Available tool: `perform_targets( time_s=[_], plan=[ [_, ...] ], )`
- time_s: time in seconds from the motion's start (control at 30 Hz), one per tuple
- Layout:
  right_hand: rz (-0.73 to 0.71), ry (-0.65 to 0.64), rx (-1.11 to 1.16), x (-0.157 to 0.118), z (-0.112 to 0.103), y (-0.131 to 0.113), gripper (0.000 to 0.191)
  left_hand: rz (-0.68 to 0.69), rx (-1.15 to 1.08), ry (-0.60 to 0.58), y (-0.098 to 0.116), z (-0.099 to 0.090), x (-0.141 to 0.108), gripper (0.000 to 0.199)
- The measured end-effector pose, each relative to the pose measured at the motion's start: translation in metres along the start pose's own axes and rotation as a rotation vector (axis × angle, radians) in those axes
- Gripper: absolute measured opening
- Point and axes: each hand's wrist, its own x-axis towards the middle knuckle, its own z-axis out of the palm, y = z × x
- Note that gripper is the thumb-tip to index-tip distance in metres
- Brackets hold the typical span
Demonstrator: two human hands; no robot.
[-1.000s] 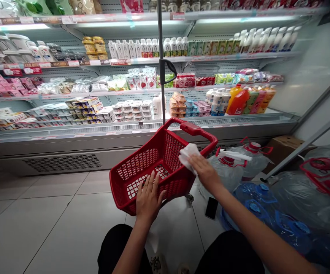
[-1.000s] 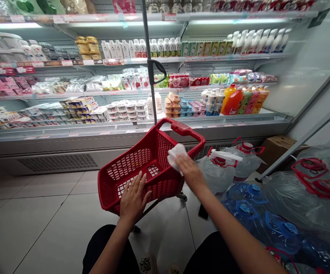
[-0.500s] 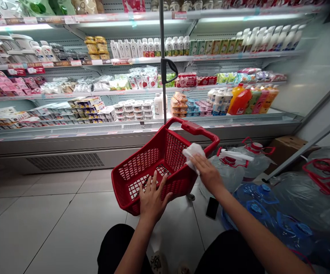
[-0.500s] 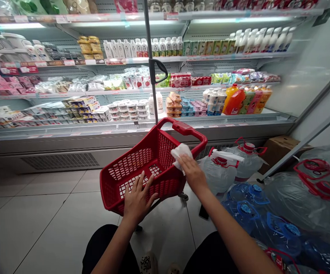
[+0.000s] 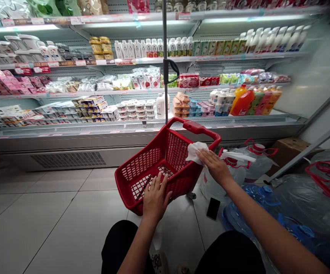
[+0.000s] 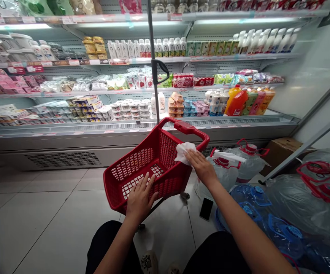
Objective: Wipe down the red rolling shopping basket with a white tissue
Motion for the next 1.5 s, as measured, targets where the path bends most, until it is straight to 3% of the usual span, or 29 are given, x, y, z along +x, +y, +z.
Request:
perform_targets(
  time_s=[0.07,0.17,0.27,0.33,0.4,0.47,0.6,0.7,0.83,0.97,1.03,1.1,1.17,1.33,1.4,1.5],
  plan=[
    [0.093,0.036,-0.009,0.002,0.003,0.001,0.077,-0.007,-0.007,0.012,0.006,0.003,0.002,0.075],
    [0.148,0.063,0.039,0.002,0.018,-0.035,0.079,-0.028,-0.001,0.021,0.013,0.007,0.003,0.077],
    [0.051,0.034,0.155,-0.001,0.036,-0.084,0.077,-0.042,0.009,0.023,0.019,0.008,0.003,0.078],
    [-0.016,0.012,0.224,-0.003,0.041,-0.101,0.076,-0.025,-0.010,0.028,0.019,0.008,0.001,0.082],
    [-0.083,-0.009,0.271,-0.002,0.042,-0.098,0.075,0.019,-0.048,0.038,0.016,0.006,-0.002,0.086],
    [-0.108,-0.023,0.301,0.003,0.041,-0.081,0.072,0.066,-0.084,0.045,0.008,0.004,-0.007,0.086],
    [0.050,-0.011,0.325,0.019,0.049,-0.044,0.069,0.120,-0.072,0.017,-0.022,0.002,-0.018,0.076],
    [0.123,0.012,0.329,0.026,0.061,-0.044,0.074,0.161,-0.037,-0.008,-0.040,0.003,-0.025,0.074],
    [0.100,0.005,0.358,0.015,0.066,-0.090,0.078,0.153,-0.045,0.020,-0.037,0.010,-0.029,0.073],
    [-0.010,-0.036,0.447,-0.006,0.054,-0.148,0.075,0.085,-0.054,0.088,-0.021,0.012,-0.031,0.078],
    [-0.097,-0.062,0.498,-0.013,0.048,-0.157,0.074,0.109,-0.082,0.066,-0.021,0.006,-0.032,0.086],
    [-0.181,-0.074,0.524,-0.015,0.044,-0.143,0.073,0.175,-0.116,-0.005,-0.029,-0.004,-0.032,0.096],
    [-0.192,-0.076,0.504,-0.013,0.044,-0.110,0.072,0.262,-0.113,-0.094,-0.043,-0.015,-0.030,0.104],
    [0.039,-0.084,0.376,0.004,0.053,-0.023,0.079,0.277,-0.016,-0.165,-0.076,-0.025,-0.023,0.117],
    [0.091,-0.068,0.366,0.011,0.058,-0.012,0.080,0.248,-0.008,-0.157,-0.075,-0.021,-0.022,0.117],
    [0.134,-0.046,0.359,0.013,0.063,-0.027,0.078,0.205,-0.010,-0.110,-0.060,-0.013,-0.021,0.120]
  ],
)
